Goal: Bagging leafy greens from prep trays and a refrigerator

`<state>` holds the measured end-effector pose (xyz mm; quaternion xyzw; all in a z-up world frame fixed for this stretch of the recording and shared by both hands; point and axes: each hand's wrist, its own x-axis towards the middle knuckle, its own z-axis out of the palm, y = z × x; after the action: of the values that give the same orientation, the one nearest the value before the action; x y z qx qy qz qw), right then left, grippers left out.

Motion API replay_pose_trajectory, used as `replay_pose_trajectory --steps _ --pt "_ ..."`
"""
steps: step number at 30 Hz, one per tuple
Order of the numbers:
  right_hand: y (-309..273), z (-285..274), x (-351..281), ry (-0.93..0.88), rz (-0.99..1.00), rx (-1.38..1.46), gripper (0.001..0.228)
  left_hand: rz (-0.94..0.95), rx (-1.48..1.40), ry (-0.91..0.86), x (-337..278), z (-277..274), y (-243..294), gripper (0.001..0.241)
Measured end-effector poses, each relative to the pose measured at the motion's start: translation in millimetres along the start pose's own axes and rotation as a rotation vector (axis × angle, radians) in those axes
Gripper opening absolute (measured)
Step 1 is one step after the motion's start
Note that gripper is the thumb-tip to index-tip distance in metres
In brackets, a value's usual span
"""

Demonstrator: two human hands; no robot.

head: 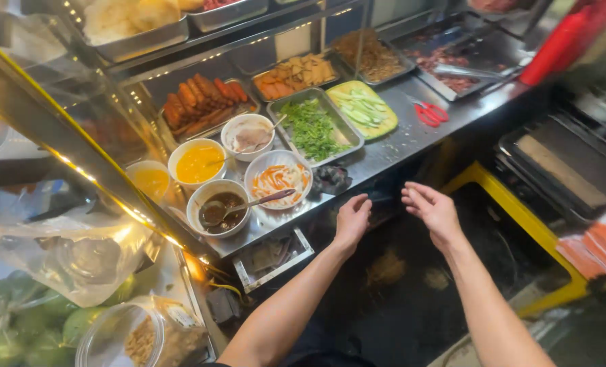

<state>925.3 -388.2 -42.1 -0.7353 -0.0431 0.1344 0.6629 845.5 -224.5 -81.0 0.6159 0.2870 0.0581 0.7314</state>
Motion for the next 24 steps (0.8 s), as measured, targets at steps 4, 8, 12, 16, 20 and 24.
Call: replay_pose_trajectory --steps 4,8,12,16,20,24 --pt "-31 49 98 -0.155 -0.057 -0.084 0.037 0.194 0.192 0.149 47 -14 51 0.062" --pt "-10 100 202 -0.28 -0.206 -0.208 0.035 0.528 0.228 0.31 91 -14 81 0.095" --pt "-10 151 285 -0.369 -0.328 -0.509 0.034 0.544 0.404 0.314 139 -16 82 0.081" --pt "3 195 347 -0.445 -0.311 -0.779 0.037 0.421 0.706 0.378 179 -19 30 0.067" --pt "31 249 407 -0.607 -0.655 -0.819 0.038 0.377 0.995 0.457 205 -30 0 0.053" --pt "43 297 437 -0.744 -0.859 -0.89 0.043 0.389 1.106 0.526 233 -29 -51 0.012"
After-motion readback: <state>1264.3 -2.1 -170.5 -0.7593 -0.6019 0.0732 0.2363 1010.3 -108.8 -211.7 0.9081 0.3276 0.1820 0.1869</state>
